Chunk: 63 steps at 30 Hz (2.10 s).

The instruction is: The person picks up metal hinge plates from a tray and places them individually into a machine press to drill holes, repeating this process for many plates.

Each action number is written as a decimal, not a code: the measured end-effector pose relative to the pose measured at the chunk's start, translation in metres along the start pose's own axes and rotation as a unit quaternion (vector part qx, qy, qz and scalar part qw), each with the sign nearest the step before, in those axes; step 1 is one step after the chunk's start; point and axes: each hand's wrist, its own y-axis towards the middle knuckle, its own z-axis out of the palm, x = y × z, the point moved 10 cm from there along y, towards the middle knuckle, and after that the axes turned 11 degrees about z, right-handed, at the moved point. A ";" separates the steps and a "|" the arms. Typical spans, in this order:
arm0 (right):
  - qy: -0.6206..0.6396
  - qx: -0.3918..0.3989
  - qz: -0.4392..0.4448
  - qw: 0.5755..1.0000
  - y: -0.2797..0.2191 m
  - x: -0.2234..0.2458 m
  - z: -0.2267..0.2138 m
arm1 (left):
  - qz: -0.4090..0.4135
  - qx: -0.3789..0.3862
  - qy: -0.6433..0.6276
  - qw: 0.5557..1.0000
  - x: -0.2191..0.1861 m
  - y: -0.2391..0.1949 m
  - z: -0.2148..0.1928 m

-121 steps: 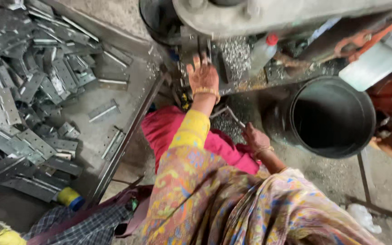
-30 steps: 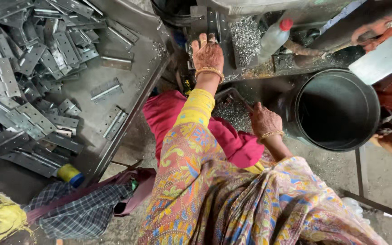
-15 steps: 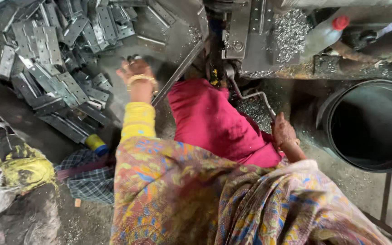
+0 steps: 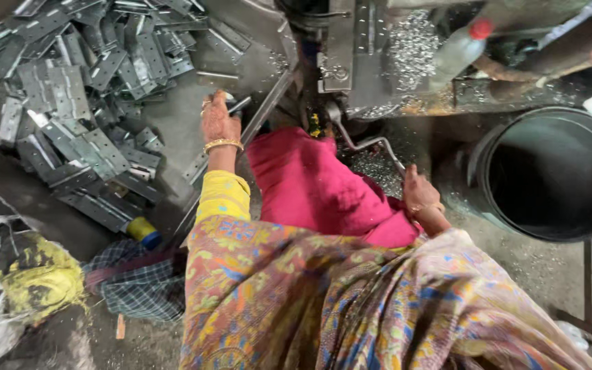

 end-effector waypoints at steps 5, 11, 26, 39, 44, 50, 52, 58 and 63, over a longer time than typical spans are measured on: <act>-0.002 0.007 -0.003 1.000 0.010 -0.007 0.017 | -0.023 -0.003 -0.040 0.999 -0.079 0.023 -0.029; 0.005 -0.003 -0.029 1.000 0.007 -0.007 0.010 | 0.048 0.001 -0.104 0.993 -0.294 0.025 0.018; -0.073 -0.077 -0.022 0.994 -0.052 0.048 -0.082 | 0.133 0.086 0.103 0.982 -0.345 0.018 0.079; -0.019 -0.046 -0.026 0.998 -0.005 0.019 -0.020 | 0.209 0.061 0.114 0.969 -0.341 0.011 0.041; -0.070 -0.059 -0.051 0.994 -0.007 0.003 -0.047 | 0.200 0.107 0.102 0.968 -0.342 0.026 0.057; 0.026 -0.033 -0.028 0.999 -0.001 0.009 -0.013 | 0.179 0.073 0.066 0.979 -0.340 0.031 0.051; -0.003 -0.013 0.003 1.000 -0.009 0.009 -0.028 | 0.190 0.101 0.066 0.974 -0.337 0.040 0.055; -0.022 -0.025 0.001 0.999 -0.011 0.017 -0.032 | 0.175 0.148 0.101 0.968 -0.346 0.059 0.058; -0.016 0.005 0.018 1.000 -0.010 0.009 -0.025 | 0.181 0.144 0.067 0.971 -0.345 0.055 0.054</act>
